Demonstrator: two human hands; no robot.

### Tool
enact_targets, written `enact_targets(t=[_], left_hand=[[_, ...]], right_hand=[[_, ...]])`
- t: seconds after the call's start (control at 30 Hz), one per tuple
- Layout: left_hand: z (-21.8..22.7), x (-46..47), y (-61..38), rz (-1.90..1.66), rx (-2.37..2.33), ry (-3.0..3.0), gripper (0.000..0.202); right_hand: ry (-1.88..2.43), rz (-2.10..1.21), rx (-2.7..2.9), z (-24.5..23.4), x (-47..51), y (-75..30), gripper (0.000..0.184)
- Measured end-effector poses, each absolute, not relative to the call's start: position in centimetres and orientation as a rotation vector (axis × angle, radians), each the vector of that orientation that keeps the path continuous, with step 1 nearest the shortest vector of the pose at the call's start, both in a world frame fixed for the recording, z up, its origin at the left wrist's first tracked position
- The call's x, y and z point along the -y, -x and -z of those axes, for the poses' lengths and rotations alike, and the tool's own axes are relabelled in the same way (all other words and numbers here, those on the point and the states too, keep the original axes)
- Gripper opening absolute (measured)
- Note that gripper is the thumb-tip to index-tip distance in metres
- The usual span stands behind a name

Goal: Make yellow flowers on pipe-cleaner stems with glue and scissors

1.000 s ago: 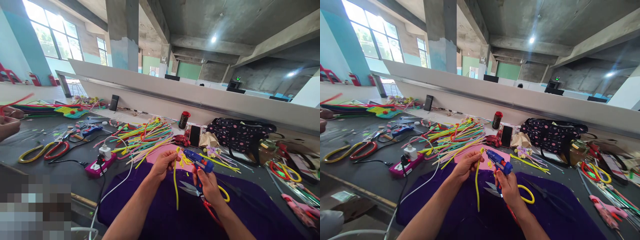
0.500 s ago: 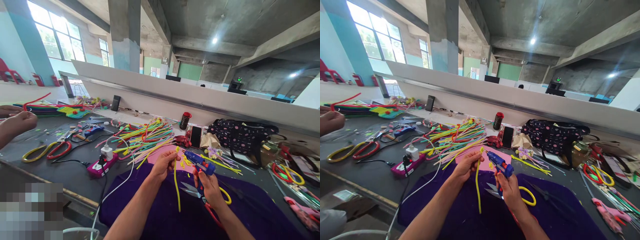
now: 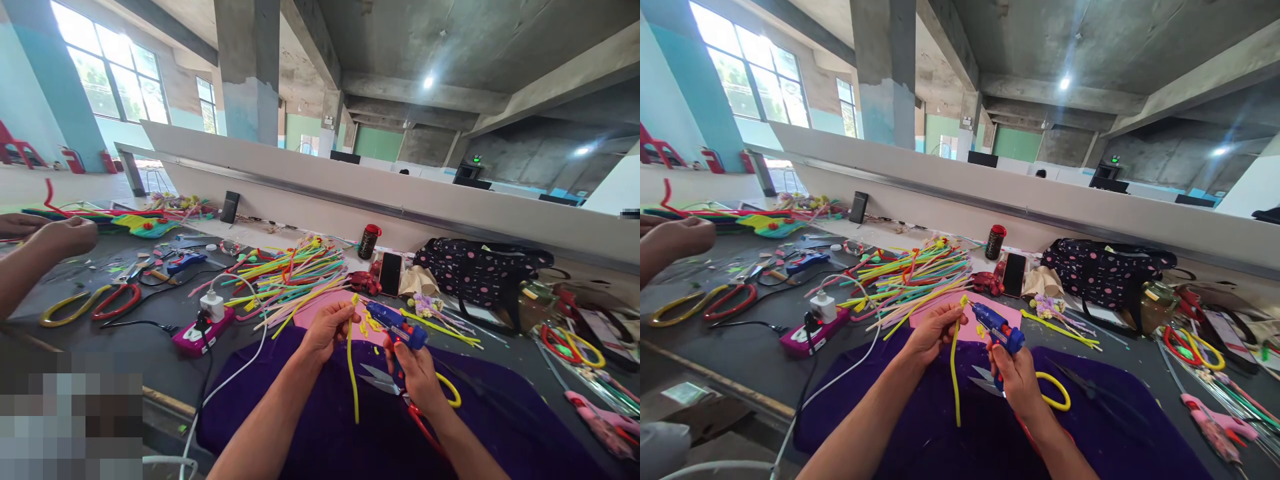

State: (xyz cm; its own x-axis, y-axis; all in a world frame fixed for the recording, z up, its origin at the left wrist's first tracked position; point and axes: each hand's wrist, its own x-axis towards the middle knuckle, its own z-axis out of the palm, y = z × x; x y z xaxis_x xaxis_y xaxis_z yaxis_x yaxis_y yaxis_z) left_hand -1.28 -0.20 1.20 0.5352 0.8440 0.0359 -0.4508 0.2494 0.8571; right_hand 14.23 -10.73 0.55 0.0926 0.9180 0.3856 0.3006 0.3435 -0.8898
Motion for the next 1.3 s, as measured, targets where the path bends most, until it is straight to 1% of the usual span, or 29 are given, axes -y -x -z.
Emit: enact_targets(t=[0.23, 0.3, 0.43, 0.47, 0.57, 0.67, 0.77, 0.9, 0.93, 1.03, 1.17, 1.3], left_hand=[[-1.3, -0.1, 1.5, -0.966, -0.530, -0.917, 0.023], [-1.4, -0.5, 1.8, -0.984, -0.550, -0.862, 0.023], [-2.2, -1.1, 3.0, -1.018, -0.491, -0.688, 0.018], [-2.5, -1.2, 3.4, -1.005, -0.461, -0.656, 0.018], [-3.4, -1.3, 4.4, -0.987, -0.350, -0.615, 0.016], [-4.0, -1.1, 4.9, -1.026, -0.284, -0.611, 0.015], [-3.9, -0.9, 4.7, -1.023, -0.304, -0.657, 0.014], [-3.2, -0.5, 3.7, -0.978, -0.366, -0.736, 0.015], [-3.1, -0.4, 3.4, -0.947, -0.387, -0.763, 0.015], [-2.7, -0.1, 2.5, -0.865, -0.445, -0.847, 0.018], [-2.3, 0.2, 1.8, -0.799, -0.460, -0.914, 0.021], [-2.1, 0.5, 1.3, -0.815, -0.469, -0.909, 0.020]], right_hand=[[1.199, -0.692, 1.512, -0.1, 10.7, -14.8, 0.035], [1.246, -0.586, 1.558, -0.3, 10.7, -15.0, 0.033], [1.557, -0.165, 1.774, -0.7, 10.2, -14.7, 0.025], [1.661, -0.089, 1.805, -0.7, 9.9, -14.2, 0.026], [1.953, -0.019, 1.953, -0.1, 8.9, -12.1, 0.037], [2.081, 0.020, 2.023, 0.6, 8.2, -9.4, 0.043], [2.124, 0.009, 2.078, 0.5, 8.5, -8.1, 0.040], [1.972, 0.007, 2.097, -1.1, 9.0, -11.5, 0.027], [1.971, -0.016, 2.041, -1.6, 8.8, -13.1, 0.024], [2.058, -0.223, 1.954, -2.2, 7.5, -17.4, 0.022], [2.068, -0.390, 2.014, -0.4, 5.8, -18.8, 0.019], [2.068, -0.408, 1.957, 1.9, 4.5, -17.4, 0.019]])
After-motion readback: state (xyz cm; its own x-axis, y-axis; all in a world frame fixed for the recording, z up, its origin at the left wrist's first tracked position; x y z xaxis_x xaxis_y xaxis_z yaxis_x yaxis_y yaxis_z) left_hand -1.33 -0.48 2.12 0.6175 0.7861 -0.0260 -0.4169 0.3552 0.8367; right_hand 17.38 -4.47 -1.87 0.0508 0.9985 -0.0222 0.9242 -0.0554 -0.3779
